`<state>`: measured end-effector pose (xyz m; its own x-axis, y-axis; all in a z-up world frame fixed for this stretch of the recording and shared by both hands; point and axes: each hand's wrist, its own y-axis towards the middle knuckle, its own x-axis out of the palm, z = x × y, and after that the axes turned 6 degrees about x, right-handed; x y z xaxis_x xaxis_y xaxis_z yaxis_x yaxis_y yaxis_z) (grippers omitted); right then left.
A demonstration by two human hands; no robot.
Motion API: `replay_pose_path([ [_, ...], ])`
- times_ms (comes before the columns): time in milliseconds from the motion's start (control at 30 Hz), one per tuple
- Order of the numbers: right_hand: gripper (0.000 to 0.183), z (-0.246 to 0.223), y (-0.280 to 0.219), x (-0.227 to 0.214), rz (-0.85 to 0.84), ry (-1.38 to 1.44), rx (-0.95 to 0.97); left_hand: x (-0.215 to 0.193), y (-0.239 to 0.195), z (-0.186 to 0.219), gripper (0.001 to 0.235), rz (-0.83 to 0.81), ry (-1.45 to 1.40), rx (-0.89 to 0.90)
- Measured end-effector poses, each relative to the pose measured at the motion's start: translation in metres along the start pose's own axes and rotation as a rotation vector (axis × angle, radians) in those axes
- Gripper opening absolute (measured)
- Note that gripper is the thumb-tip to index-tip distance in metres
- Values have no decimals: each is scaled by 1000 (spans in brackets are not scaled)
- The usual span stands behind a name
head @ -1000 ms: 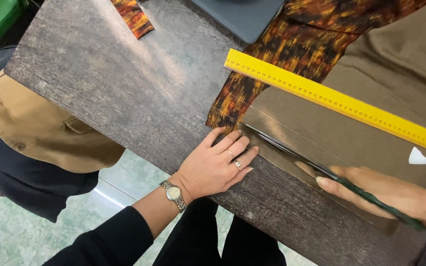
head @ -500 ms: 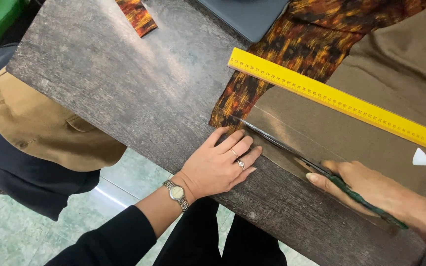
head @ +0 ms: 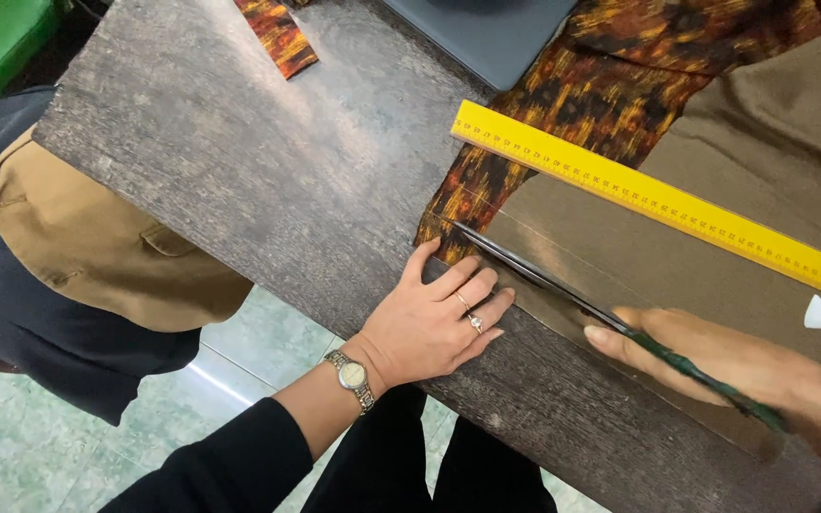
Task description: Cutting out fabric pieces using scissors following chalk-marked lines on a work table.
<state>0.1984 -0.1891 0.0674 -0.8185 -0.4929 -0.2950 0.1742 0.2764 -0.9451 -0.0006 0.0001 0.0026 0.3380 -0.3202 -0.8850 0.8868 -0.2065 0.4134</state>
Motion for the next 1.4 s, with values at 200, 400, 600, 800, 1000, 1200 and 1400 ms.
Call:
replay_pose_path([
  [200,50,1,6,5,79,-59,-21,0,0,0,32,-7,-2,-2],
  [400,52,6,15,10,114,14,89,0,-1,0,33,-11,-6,-3],
  [600,46,-1,2,-5,28,13,-4,0,0,-1,32,9,10,-1],
  [800,46,-8,10,-6,40,17,-102,-1,0,0,33,-4,-5,-2],
  [1000,47,-13,18,-4,57,-35,-92,-1,0,-1,33,4,3,-4],
  [1200,53,-16,20,1,106,-31,41,-1,0,0,33,6,-8,-2],
  [1400,53,-29,1,4,136,-13,237,-3,0,-1,33,-52,-32,27],
])
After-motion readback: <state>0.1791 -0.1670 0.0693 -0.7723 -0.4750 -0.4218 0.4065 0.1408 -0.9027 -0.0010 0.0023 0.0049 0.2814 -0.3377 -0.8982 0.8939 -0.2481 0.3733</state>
